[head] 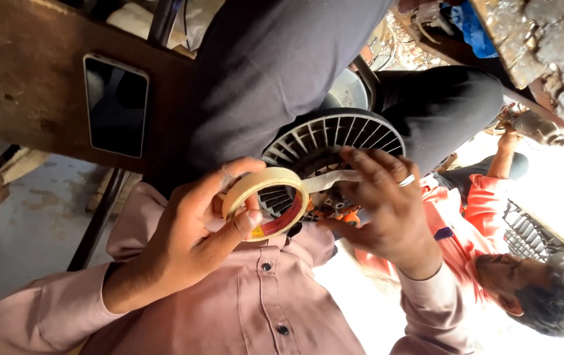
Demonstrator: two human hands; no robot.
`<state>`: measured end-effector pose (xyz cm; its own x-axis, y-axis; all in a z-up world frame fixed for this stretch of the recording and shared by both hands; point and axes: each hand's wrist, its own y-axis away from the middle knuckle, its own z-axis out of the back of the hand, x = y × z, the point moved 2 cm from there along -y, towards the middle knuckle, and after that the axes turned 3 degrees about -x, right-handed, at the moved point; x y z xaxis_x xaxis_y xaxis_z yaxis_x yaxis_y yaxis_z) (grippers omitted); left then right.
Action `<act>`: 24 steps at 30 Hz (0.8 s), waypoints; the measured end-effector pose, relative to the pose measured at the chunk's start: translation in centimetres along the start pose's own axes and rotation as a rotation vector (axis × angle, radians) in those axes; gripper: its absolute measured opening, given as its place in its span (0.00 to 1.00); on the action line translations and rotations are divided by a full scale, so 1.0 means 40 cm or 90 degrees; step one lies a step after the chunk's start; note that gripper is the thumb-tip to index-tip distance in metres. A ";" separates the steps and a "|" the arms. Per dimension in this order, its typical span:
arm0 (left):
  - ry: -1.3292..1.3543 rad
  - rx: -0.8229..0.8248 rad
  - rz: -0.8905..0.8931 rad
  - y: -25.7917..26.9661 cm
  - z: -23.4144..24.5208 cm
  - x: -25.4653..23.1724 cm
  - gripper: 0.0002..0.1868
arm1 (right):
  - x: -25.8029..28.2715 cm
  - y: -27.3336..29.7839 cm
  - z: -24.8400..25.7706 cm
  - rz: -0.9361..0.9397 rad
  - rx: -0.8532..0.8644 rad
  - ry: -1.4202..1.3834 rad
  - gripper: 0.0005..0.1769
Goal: Applying insulation tape to the coils of a fan motor.
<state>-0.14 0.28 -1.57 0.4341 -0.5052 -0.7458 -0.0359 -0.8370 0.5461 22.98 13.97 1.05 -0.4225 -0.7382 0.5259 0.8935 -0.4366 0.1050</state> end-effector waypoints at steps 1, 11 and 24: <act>-0.017 -0.009 0.006 -0.001 0.004 0.000 0.24 | 0.008 -0.013 -0.001 0.019 0.010 0.030 0.36; 0.032 0.016 0.010 -0.029 -0.003 -0.022 0.32 | 0.035 0.057 -0.101 -0.043 -0.199 0.087 0.46; 0.028 0.098 -0.023 -0.122 -0.023 -0.093 0.32 | 0.119 0.068 -0.153 -0.400 -0.507 -0.218 0.49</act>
<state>-0.74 6.45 -1.09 0.4764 -0.4675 -0.7446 -0.1563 -0.8784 0.4515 22.46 6.12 -1.33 -0.5963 -0.1340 0.7915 0.1209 -0.9897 -0.0765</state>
